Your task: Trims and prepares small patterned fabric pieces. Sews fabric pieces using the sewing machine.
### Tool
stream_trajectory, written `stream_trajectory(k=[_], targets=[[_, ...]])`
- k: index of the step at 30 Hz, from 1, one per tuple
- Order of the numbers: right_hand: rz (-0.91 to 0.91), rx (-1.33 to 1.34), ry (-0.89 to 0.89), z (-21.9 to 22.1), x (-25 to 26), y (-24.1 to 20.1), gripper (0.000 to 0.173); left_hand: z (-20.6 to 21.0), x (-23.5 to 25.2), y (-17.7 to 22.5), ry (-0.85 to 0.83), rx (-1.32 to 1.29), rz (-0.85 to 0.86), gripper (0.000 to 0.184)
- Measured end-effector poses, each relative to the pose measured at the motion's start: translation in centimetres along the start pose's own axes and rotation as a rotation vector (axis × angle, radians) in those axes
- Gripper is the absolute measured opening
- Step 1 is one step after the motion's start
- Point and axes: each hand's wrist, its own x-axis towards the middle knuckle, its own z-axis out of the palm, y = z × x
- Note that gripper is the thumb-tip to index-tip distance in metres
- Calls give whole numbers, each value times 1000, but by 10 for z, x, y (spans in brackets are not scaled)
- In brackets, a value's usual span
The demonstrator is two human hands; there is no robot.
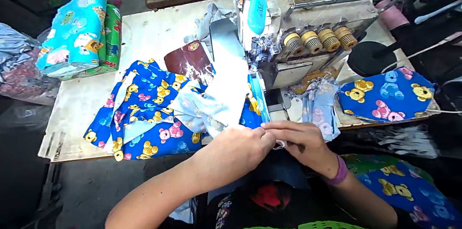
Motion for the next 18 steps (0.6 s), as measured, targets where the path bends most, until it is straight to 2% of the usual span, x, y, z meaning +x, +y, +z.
stream_trajectory(k=[3,6,10,14,16,18], targets=[[60,71,62,9,-8,6,14,9,4,-26,137,-64,-32,21],[76,132,119,12,4,13,12,11,17,-78,301,40,-72,21],[149,165,148,4,35,24,9,-19,40,-142,158,132,-313,34],[342,199,37,-9,65,31,9,-67,58,-195,-150,124,-506,39],[376,192,0,-11,72,34,10,-89,60,-206,-316,172,-531,46],[371,207,4,-11,72,35,11,-100,54,-198,-223,18,-511,33]])
